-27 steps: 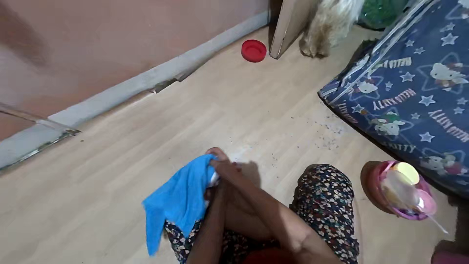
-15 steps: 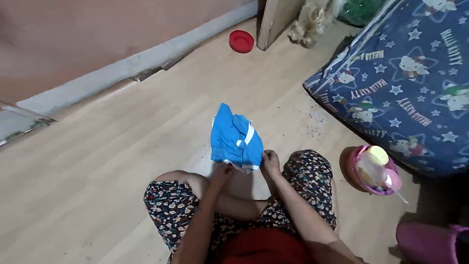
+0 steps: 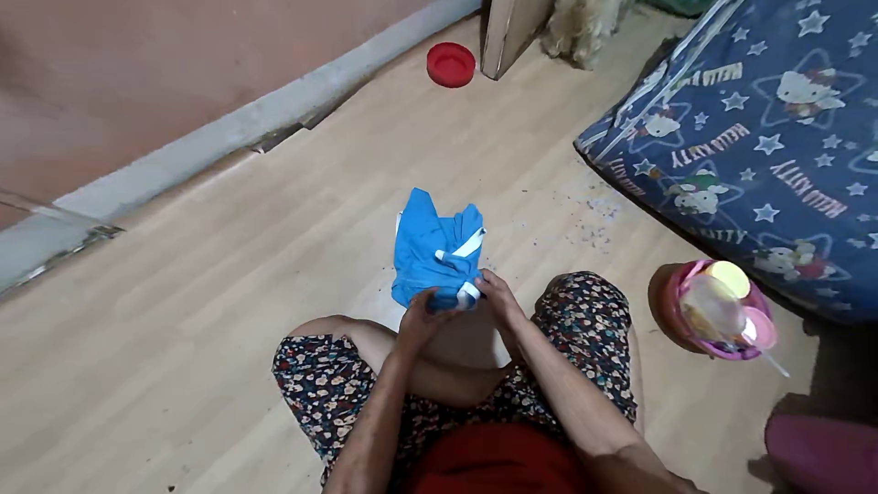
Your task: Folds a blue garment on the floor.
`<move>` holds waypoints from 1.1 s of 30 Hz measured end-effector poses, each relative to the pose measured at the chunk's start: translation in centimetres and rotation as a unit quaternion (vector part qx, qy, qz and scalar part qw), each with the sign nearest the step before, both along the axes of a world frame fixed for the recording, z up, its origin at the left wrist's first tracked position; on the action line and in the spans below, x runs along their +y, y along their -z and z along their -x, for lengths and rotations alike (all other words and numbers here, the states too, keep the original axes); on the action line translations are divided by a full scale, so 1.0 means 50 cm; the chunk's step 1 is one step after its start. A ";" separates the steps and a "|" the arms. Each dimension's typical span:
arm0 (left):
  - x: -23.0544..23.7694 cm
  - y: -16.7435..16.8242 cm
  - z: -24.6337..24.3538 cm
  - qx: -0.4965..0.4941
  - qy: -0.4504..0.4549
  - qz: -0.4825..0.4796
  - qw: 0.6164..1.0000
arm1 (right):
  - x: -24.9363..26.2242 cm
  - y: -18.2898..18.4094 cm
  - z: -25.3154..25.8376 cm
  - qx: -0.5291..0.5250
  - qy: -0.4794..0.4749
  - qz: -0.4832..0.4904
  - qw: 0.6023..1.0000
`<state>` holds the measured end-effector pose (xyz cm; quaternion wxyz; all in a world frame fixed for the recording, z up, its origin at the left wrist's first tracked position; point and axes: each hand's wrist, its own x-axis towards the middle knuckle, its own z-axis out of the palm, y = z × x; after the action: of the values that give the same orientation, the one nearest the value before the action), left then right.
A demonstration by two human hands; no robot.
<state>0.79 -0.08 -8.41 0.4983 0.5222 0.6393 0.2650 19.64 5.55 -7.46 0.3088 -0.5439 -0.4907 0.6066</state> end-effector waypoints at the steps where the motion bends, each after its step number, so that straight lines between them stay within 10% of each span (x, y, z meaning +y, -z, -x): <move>1: 0.002 0.000 -0.002 -0.018 0.002 -0.006 1.000 | -0.003 -0.006 -0.001 0.080 0.018 0.030 0.996; 8: -0.005 -0.013 0.007 0.014 -0.009 -0.127 0.992 | -0.008 -0.045 0.007 0.166 0.061 0.047 0.983; 15: 0.031 -0.140 0.161 -0.120 -0.325 -0.166 0.923 | 0.094 -0.158 -0.108 0.314 0.220 -0.031 0.923; 22: 0.060 -0.201 -0.028 -0.211 -0.061 -0.077 0.973 | 0.034 -0.232 -0.009 0.249 0.019 -0.033 0.968; 33: 0.038 -0.222 -0.026 -0.161 -0.175 -0.192 0.952 | 0.038 -0.267 -0.052 0.254 0.079 -0.074 0.961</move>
<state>2.11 1.80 2.69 0.4313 0.4385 0.5686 0.5462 22.24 7.46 5.87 0.5092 -0.3846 -0.3955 0.6606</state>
